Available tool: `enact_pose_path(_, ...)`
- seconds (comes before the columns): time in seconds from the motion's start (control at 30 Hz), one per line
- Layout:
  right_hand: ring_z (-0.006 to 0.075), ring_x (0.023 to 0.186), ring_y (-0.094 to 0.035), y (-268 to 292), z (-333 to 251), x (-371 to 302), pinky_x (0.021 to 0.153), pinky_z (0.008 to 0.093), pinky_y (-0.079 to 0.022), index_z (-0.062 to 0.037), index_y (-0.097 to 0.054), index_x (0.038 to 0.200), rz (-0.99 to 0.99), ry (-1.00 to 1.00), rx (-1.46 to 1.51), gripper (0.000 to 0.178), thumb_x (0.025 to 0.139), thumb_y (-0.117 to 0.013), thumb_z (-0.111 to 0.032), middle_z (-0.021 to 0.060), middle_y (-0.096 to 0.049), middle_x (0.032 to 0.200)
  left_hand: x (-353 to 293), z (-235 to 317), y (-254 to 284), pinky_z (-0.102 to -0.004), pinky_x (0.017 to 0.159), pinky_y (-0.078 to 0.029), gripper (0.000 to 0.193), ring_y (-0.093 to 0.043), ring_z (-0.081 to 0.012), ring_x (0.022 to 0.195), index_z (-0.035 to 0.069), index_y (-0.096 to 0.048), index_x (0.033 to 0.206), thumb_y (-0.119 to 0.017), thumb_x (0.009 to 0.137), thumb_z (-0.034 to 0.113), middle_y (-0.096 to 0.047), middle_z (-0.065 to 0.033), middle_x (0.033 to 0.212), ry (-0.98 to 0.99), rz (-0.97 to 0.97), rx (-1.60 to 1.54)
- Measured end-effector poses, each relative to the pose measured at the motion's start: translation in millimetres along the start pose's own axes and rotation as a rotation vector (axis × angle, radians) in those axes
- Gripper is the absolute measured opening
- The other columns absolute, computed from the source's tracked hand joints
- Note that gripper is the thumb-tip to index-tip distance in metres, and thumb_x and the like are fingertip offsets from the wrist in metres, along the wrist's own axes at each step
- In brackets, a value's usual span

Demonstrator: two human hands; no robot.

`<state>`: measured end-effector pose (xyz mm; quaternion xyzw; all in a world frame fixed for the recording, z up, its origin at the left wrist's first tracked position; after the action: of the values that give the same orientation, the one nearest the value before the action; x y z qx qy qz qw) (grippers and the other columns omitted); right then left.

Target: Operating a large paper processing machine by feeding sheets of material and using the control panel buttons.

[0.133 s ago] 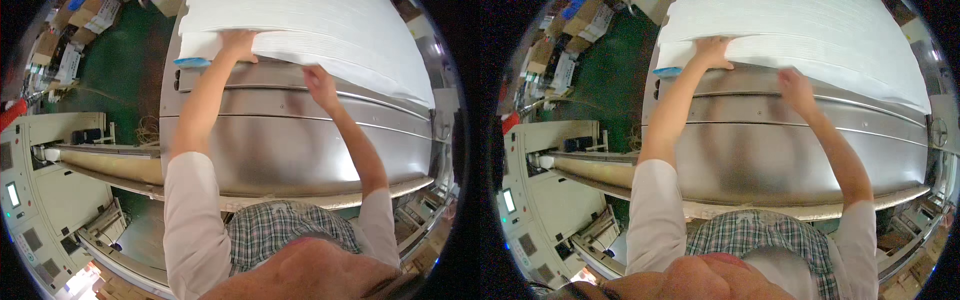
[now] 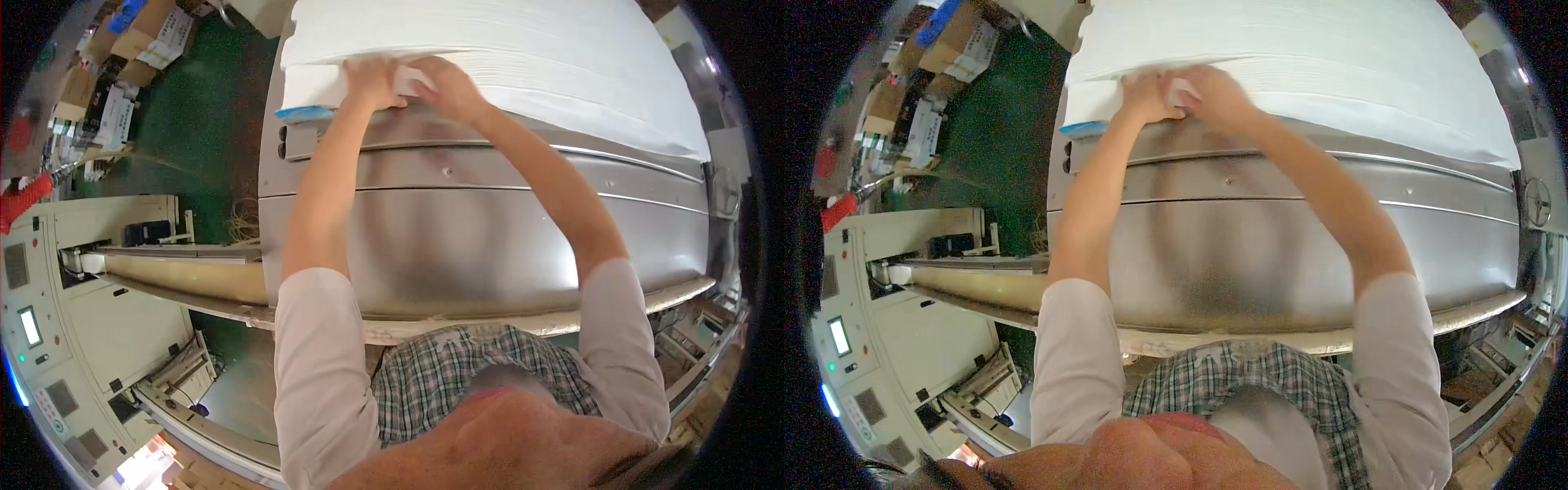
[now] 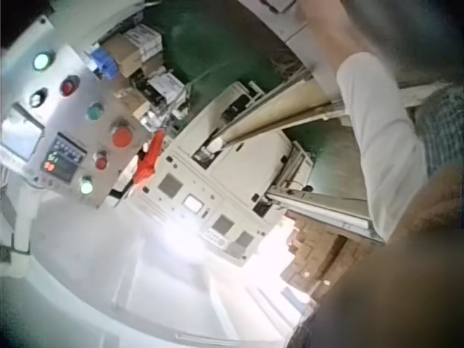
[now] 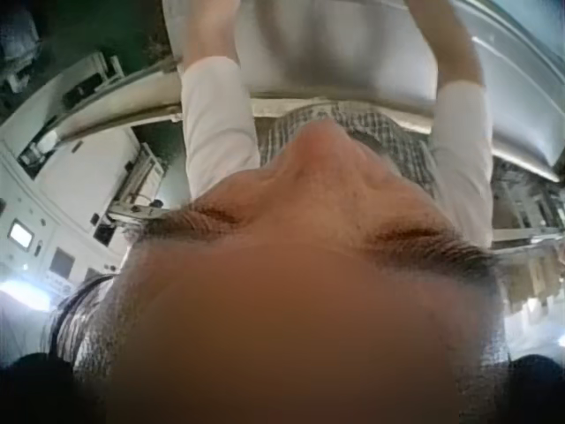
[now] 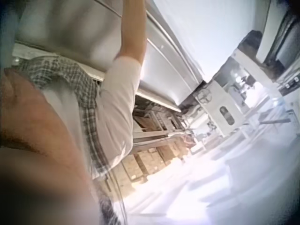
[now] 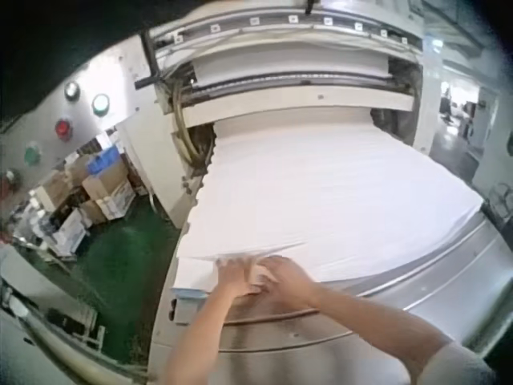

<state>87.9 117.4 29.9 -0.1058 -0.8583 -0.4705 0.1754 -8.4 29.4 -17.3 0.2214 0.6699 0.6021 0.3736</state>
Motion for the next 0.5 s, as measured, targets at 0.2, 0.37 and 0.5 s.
enact_pose_path(0.2,0.0281,0.106,-0.050,1.3,95.8,27.5,0.085,0.0535,-0.038,-0.0102,-0.051,0.115,-0.457,-0.252,-0.442,0.046,0.088,-0.035,-0.044,0.0119,-0.054,0.112,18.4,2.8,10.9,-0.0635,0.095,-0.020,0.083,-0.039,-0.0282,0.119,0.017,-0.037,0.127,-0.072,0.057,0.045,-0.043,-0.0075,0.129,0.104,-0.033,0.040)
enact_pose_path(0.37,0.0280,0.107,-0.048,151.9,230.3,-72.5,0.087,0.0526,-0.036,-0.0205,-0.049,0.118,-0.530,-0.350,-0.616,0.047,0.087,-0.033,-0.052,0.0053,-0.050,0.119,30.9,24.5,14.2,-0.0537,0.098,-0.027,0.097,-0.039,-0.0298,0.119,0.010,-0.033,0.130,-0.078,0.048,0.036,-0.042,-0.0147,0.128,0.245,-0.053,0.094)
enact_pose_path(0.5,0.0264,0.111,-0.044,254.1,330.4,-159.0,0.088,0.0507,-0.034,-0.0224,-0.046,0.122,-0.434,-0.522,-0.686,0.056,0.079,-0.045,-0.059,0.0045,-0.048,0.121,27.6,41.2,10.2,-0.0576,0.097,-0.027,0.094,-0.039,-0.0307,0.119,0.010,-0.032,0.130,-0.079,0.050,0.018,-0.041,-0.0121,0.130,0.438,-0.134,0.167)
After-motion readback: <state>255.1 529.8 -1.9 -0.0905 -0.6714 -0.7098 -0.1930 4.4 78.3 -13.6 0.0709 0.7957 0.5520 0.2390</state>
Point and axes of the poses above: each hand's wrist, its own x-axis towards the middle knuckle, its own y-axis out of the back of the hand, z = x × y, the point moved 5 cm from there along x, towards the middle knuckle
